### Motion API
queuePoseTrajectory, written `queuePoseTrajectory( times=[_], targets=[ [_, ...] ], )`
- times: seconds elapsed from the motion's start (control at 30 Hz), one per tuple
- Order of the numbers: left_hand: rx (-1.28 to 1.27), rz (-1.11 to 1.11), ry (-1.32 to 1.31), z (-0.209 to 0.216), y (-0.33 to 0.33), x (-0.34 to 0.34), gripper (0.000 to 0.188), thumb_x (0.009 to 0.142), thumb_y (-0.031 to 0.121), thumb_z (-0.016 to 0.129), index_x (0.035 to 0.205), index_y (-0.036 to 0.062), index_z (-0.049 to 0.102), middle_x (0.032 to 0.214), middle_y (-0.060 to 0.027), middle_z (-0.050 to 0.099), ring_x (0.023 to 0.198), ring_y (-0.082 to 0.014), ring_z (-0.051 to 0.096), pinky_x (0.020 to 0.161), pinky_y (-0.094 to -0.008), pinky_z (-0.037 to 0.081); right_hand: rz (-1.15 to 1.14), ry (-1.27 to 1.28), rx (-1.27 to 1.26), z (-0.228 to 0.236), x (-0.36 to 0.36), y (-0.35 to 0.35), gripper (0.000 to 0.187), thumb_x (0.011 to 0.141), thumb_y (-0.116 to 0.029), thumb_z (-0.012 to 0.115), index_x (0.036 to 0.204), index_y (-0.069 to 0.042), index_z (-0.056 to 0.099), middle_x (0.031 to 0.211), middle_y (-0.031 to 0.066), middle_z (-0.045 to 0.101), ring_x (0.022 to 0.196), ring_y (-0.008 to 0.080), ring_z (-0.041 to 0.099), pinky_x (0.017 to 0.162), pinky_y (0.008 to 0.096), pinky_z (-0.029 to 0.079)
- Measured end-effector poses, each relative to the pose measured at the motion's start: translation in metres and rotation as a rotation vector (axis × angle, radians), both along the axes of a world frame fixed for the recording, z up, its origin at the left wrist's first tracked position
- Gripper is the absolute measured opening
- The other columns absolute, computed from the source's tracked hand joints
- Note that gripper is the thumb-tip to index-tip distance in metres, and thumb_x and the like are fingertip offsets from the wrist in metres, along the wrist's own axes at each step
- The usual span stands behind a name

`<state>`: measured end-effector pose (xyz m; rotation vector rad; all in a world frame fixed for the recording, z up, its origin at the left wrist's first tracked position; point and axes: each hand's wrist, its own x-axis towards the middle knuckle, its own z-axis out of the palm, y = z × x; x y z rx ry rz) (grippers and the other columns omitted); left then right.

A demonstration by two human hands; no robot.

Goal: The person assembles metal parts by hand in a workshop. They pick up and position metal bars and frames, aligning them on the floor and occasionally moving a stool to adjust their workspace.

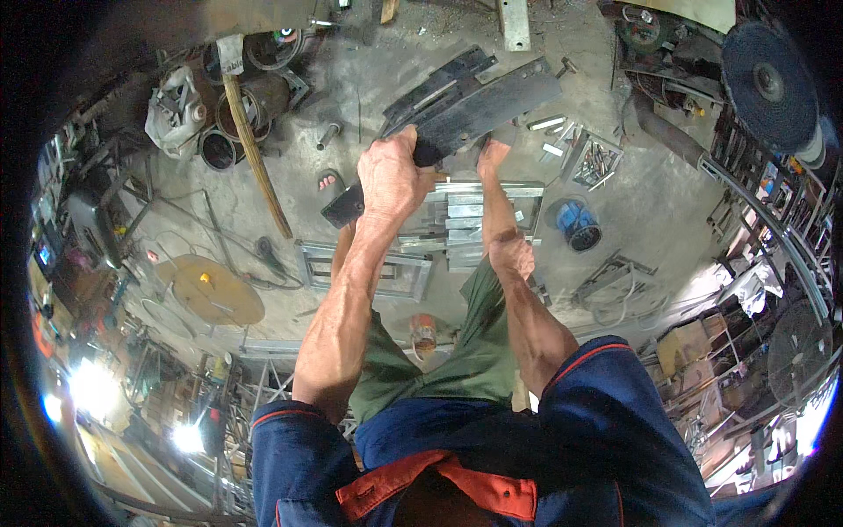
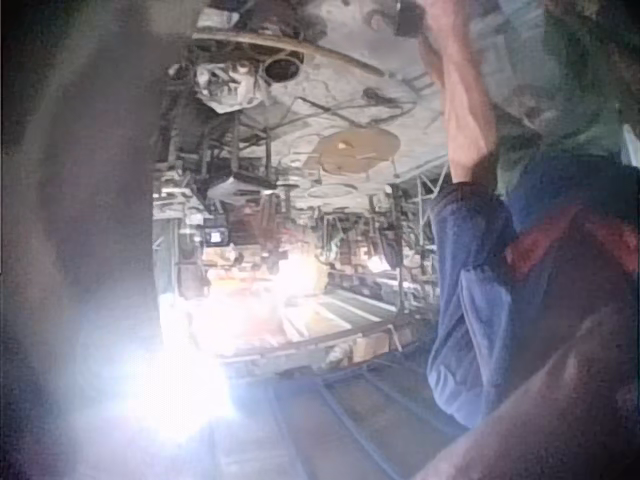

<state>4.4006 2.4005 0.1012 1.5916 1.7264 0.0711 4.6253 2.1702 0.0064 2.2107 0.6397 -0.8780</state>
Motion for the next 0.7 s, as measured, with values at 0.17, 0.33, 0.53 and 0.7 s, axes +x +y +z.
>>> queuePoseTrajectory(
  times=[0.17, 0.33, 0.53, 0.7],
  targets=[
    [0.061, 0.024, -0.014, -0.008, -0.011, -0.003, 0.023, 0.064, 0.008, 0.076, 0.082, 0.0050, 0.062, 0.079, -0.0215, 0.068, 0.078, -0.0428, 0.068, 0.070, -0.0513, 0.054, 0.002, 0.029, 0.025, 0.006, 0.002, 0.010, 0.059, 0.084, -0.048, 0.064, 0.125, -0.005, 0.063, 0.121, 0.0196, 0.068, 0.113, 0.0379, 0.066, 0.093, 0.0476, 0.054],
    [0.129, -0.007, -0.012, -0.008, -0.027, 0.012, 0.022, 0.063, 0.006, 0.072, 0.083, 0.0055, 0.062, 0.079, -0.0208, 0.068, 0.077, -0.0424, 0.068, 0.070, -0.0511, 0.055, -0.031, 0.040, 0.041, 0.017, 0.003, 0.011, 0.062, 0.084, -0.049, 0.064, 0.127, -0.004, 0.061, 0.122, 0.0202, 0.067, 0.114, 0.0387, 0.065, 0.094, 0.0481, 0.054],
    [0.074, 0.074, -0.014, -0.008, -0.059, 0.019, 0.027, 0.065, 0.011, 0.070, 0.090, 0.0041, 0.062, 0.081, -0.0208, 0.069, 0.080, -0.0406, 0.069, 0.071, -0.0504, 0.055, -0.076, 0.112, 0.138, 0.046, 0.007, 0.029, 0.053, 0.084, -0.037, 0.063, 0.129, -0.011, 0.063, 0.127, 0.0212, 0.065, 0.119, 0.0395, 0.062, 0.101, 0.0480, 0.050],
    [0.035, 0.056, -0.096, -0.001, -0.056, 0.042, 0.023, 0.069, 0.016, 0.071, 0.088, 0.0042, 0.065, 0.080, -0.0208, 0.069, 0.080, -0.0414, 0.069, 0.069, -0.0511, 0.055, -0.071, 0.406, 0.336, 0.028, 0.088, 0.004, 0.103, 0.074, -0.063, 0.075, 0.144, 0.006, 0.045, 0.129, 0.0320, 0.060, 0.123, 0.0401, 0.059, 0.103, 0.0435, 0.045]
  ],
)
